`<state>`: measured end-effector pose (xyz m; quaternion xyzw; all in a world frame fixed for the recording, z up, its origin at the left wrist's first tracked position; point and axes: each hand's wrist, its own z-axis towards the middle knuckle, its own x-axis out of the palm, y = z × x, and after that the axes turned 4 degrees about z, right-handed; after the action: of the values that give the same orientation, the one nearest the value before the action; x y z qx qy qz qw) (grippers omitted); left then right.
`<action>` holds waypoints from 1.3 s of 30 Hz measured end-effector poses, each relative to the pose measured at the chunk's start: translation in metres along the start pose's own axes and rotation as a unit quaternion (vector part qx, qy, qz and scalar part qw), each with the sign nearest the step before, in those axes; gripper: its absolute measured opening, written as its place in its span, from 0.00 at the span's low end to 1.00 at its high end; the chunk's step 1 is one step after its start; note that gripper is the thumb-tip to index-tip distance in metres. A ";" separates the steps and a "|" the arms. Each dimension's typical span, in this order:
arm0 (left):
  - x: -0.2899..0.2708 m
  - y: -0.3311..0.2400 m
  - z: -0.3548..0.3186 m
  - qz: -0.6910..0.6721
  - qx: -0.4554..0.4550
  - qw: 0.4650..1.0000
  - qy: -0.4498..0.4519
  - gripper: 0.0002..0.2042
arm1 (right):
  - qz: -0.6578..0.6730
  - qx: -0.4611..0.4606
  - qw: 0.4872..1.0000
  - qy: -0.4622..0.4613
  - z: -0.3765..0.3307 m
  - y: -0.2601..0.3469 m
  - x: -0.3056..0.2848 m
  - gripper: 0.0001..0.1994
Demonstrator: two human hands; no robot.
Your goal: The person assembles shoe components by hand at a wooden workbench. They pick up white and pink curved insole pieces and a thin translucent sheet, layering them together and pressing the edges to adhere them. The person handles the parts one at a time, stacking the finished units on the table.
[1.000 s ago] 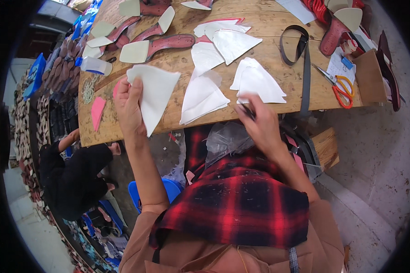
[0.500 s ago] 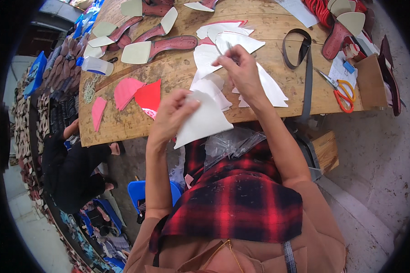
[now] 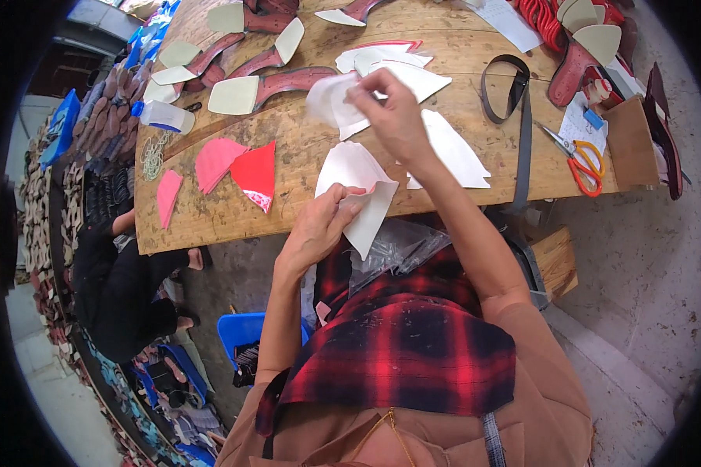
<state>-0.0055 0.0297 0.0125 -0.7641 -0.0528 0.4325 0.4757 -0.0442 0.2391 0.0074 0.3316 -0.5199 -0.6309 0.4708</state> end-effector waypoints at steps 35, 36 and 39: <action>-0.071 0.128 -0.002 0.103 -0.188 0.873 -0.439 0.25 | -0.181 0.055 0.946 0.264 -0.157 0.039 0.003 0.12; -0.065 0.128 -0.006 -0.045 -0.130 0.882 -0.450 0.20 | -0.173 0.010 0.954 0.243 -0.152 0.041 0.009 0.13; -0.055 0.067 -0.014 -0.293 -0.035 0.856 -0.425 0.09 | -0.192 -0.113 0.958 0.178 -0.131 0.056 0.034 0.17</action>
<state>-0.0516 -0.0438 -0.0034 -0.4711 -0.4865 0.5534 0.4849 0.0773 0.1614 0.0325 0.4767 -0.2795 -0.6951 0.4599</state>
